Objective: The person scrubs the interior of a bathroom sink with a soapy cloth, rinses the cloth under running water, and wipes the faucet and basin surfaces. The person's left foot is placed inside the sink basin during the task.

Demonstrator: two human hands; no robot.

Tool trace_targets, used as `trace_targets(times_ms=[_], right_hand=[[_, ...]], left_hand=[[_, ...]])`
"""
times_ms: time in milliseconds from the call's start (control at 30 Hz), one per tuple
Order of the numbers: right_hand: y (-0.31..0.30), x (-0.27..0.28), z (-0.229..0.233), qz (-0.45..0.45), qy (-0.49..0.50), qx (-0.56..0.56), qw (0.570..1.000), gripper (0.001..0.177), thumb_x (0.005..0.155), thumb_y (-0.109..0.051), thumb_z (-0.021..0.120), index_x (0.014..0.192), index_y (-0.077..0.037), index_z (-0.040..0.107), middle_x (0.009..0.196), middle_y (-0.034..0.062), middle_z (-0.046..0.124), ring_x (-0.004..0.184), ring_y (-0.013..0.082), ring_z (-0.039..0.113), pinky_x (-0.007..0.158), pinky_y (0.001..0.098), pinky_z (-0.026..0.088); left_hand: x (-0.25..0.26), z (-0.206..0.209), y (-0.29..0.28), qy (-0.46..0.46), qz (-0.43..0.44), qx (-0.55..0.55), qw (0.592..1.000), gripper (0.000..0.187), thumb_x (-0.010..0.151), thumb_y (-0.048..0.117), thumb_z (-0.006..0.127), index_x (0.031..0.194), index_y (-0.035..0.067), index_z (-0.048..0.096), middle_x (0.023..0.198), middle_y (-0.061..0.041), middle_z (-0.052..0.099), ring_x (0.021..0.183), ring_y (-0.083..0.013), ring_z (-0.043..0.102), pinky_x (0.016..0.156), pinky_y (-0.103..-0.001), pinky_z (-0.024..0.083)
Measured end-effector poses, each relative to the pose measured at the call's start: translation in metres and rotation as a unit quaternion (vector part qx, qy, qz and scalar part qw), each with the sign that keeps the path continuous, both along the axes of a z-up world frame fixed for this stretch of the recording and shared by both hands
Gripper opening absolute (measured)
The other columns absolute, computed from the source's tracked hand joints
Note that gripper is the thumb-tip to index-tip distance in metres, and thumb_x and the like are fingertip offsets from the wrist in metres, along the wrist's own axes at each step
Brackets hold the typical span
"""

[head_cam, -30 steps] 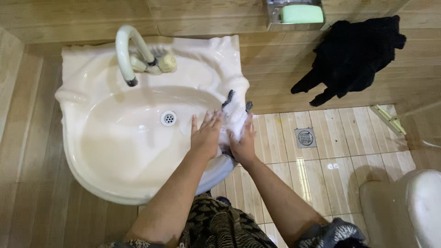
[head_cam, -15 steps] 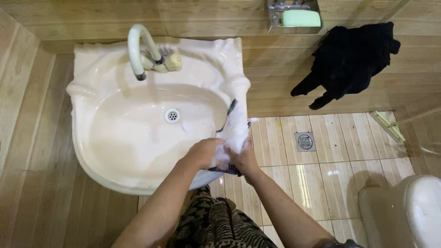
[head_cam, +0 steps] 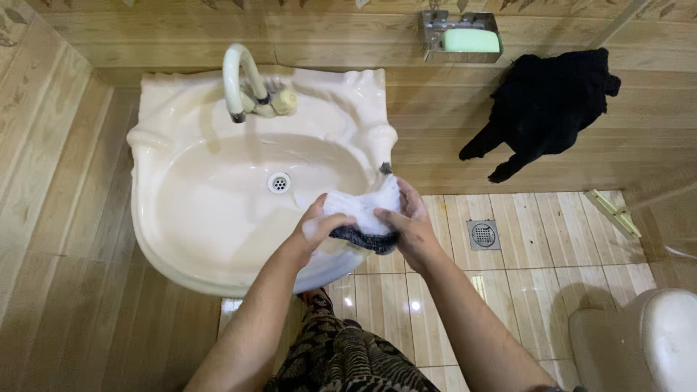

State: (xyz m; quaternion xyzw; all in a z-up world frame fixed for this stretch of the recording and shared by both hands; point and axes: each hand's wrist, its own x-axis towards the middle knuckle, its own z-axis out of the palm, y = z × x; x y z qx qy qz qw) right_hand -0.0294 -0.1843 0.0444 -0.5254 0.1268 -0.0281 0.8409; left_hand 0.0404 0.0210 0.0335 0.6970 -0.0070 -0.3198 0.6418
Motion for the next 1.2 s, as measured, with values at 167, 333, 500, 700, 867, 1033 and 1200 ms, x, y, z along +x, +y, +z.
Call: trace_targets(times_ms=[167, 333, 500, 700, 867, 1033, 1200], right_hand=[[0.001, 0.001, 0.048, 0.039, -0.008, -0.294, 0.955, 0.105, 0.068, -0.008, 0.085, 0.157, -0.006, 0.028, 0.156, 0.0185, 0.039, 0.145, 0.0320, 0.038, 0.120, 0.0416, 0.032], [0.005, 0.010, 0.062, 0.138, -0.045, -0.567, 0.810, 0.098, 0.064, -0.015, 0.095, 0.148, -0.011, 0.045, 0.166, 0.0221, 0.013, 0.150, 0.0408, 0.005, 0.117, 0.0509, 0.009], [0.010, 0.035, 0.039, 0.226, -0.010, -0.303, 0.926, 0.057, 0.076, -0.015, 0.084, 0.130, -0.007, 0.067, 0.147, 0.0170, 0.061, 0.135, 0.0230, 0.050, 0.112, 0.0353, 0.037], [0.011, 0.059, 0.012, 0.209, 0.009, -0.184, 0.960, 0.024, 0.091, -0.016, 0.079, 0.105, 0.000, 0.068, 0.089, 0.0071, 0.074, 0.076, 0.0130, 0.068, 0.069, 0.0286, 0.057], [0.045, 0.079, 0.016, 0.201, 0.009, -0.570, 0.797, 0.031, 0.088, -0.028, 0.075, 0.110, -0.005, 0.071, 0.096, 0.0136, 0.076, 0.086, 0.0272, 0.070, 0.080, 0.0408, 0.057], [0.084, 0.087, 0.012, 0.381, 0.044, -0.791, 0.477, 0.049, 0.082, -0.023, 0.067, 0.129, -0.012, 0.065, 0.141, 0.0129, 0.059, 0.136, 0.0293, 0.051, 0.116, 0.0477, 0.037], [0.100, 0.096, -0.022, 0.460, -0.052, -0.752, 0.469, 0.081, 0.075, -0.020, 0.064, 0.153, -0.029, 0.044, 0.168, 0.0045, 0.027, 0.158, 0.0245, 0.017, 0.128, 0.0544, 0.007]], left_hand=[[0.006, 0.011, 0.010, -0.082, 0.018, 0.002, 0.996, 0.053, 0.089, 0.015, 0.065, 0.139, 0.008, 0.051, 0.120, -0.004, 0.069, 0.109, -0.0142, 0.065, 0.095, -0.031, 0.051], [0.016, 0.017, 0.015, -0.164, -0.017, 0.032, 0.986, 0.034, 0.092, 0.010, 0.055, 0.125, 0.008, 0.063, 0.103, -0.005, 0.070, 0.092, -0.0143, 0.062, 0.083, -0.029, 0.052], [0.020, 0.029, 0.034, -0.230, -0.018, -0.078, 0.970, 0.027, 0.094, 0.004, 0.053, 0.119, 0.004, 0.064, 0.102, -0.006, 0.066, 0.096, -0.0130, 0.060, 0.086, -0.028, 0.050], [0.015, 0.012, 0.066, -0.184, 0.140, -0.030, 0.973, 0.044, 0.090, 0.006, 0.054, 0.134, 0.004, 0.051, 0.116, -0.006, 0.066, 0.104, -0.0142, 0.063, 0.094, -0.027, 0.049], [0.008, -0.033, 0.076, -0.177, 0.118, 0.217, 0.953, 0.059, 0.089, 0.019, 0.065, 0.140, 0.000, 0.044, 0.126, -0.022, 0.064, 0.116, -0.0321, 0.063, 0.101, -0.040, 0.047], [0.002, -0.052, 0.082, -0.079, -0.063, 0.432, 0.896, 0.063, 0.085, 0.033, 0.062, 0.142, 0.009, 0.050, 0.129, -0.020, 0.069, 0.125, -0.0373, 0.064, 0.112, -0.048, 0.041], [-0.003, -0.055, 0.084, -0.056, -0.154, 0.493, 0.854, 0.069, 0.084, 0.029, 0.062, 0.151, 0.024, 0.046, 0.132, -0.014, 0.068, 0.129, -0.0334, 0.060, 0.119, -0.053, 0.030]])
